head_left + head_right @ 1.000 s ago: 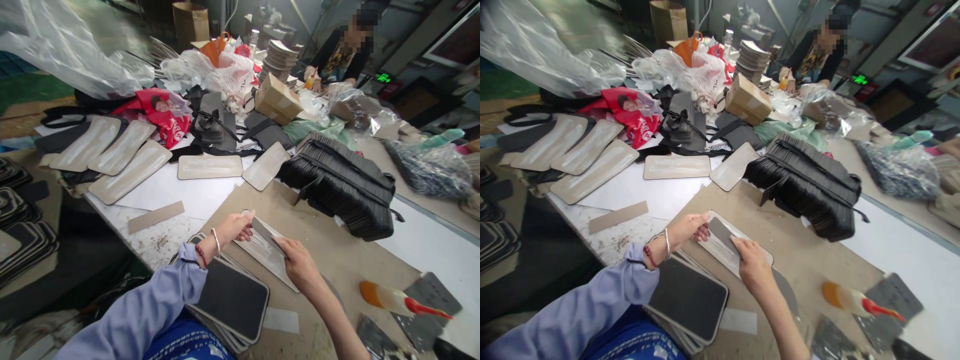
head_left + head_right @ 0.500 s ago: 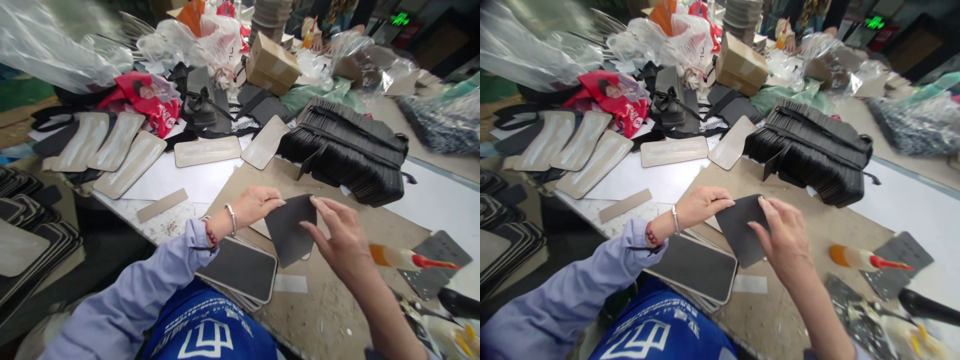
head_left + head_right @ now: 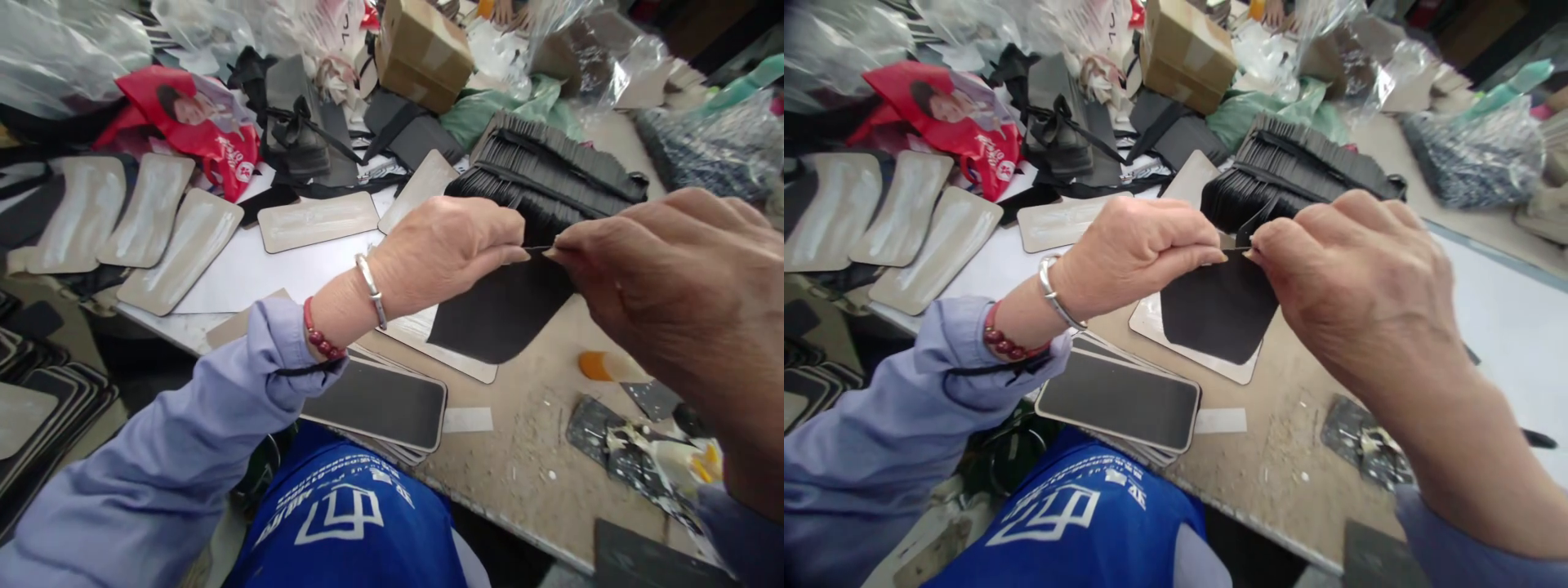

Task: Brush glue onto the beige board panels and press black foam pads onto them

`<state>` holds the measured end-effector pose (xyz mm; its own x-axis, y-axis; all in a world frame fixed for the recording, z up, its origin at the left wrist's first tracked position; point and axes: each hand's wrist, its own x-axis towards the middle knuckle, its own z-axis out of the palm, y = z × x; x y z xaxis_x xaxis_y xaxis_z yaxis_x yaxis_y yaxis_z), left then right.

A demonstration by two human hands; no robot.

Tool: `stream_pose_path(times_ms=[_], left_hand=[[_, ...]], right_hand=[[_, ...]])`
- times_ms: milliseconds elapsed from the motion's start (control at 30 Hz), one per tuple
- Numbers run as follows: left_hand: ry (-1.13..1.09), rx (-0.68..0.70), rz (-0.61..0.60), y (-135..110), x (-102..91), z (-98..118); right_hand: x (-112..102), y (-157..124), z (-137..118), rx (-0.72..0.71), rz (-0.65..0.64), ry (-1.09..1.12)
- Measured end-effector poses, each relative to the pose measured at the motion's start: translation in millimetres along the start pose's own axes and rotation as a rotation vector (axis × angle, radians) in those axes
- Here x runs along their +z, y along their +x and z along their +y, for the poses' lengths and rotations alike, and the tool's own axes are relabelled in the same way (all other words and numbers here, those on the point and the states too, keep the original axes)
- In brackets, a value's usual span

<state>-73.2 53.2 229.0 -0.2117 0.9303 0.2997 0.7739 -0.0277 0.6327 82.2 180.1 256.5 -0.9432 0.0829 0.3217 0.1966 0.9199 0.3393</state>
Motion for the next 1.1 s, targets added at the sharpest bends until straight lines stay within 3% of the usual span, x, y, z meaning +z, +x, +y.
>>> stream_pose_path(times_ms=[233,400,500,600,733,833,900,1100], left_hand=[[-0.007,-0.038,0.189,-11.6,-10.0,-10.7],[-0.131,-0.200,0.442,-42.5,-16.9,-49.5],[-0.477,-0.450,0.513,-75.0,2.8,-83.7],[-0.854,-0.695,0.454,-103.8,33.8,-103.5],[-1.118,-0.843,0.464,-125.4,63.8,-102.7],[-1.280,-0.916,0.536,-134.5,73.5,-98.5],[-1.346,-0.980,0.523,-140.3,78.8,-97.4],[-1.440,-1.259,0.470,-159.6,102.8,-94.2]], right_hand=[[0.2,19.1,-1.8,-0.104,-0.056,0.215],[-3.1,23.6,-6.2,0.006,0.049,0.348],[3.1,13.9,-2.2,0.221,0.091,0.457],[17.7,-0.6,0.7,0.405,0.095,0.558],[39.8,-18.9,0.0,0.570,0.062,0.704],[57.0,-33.2,-1.7,0.690,0.024,0.804],[70.1,-46.6,-4.8,0.752,-0.014,0.845],[117.3,-114.6,-32.9,0.963,-0.196,0.941]])
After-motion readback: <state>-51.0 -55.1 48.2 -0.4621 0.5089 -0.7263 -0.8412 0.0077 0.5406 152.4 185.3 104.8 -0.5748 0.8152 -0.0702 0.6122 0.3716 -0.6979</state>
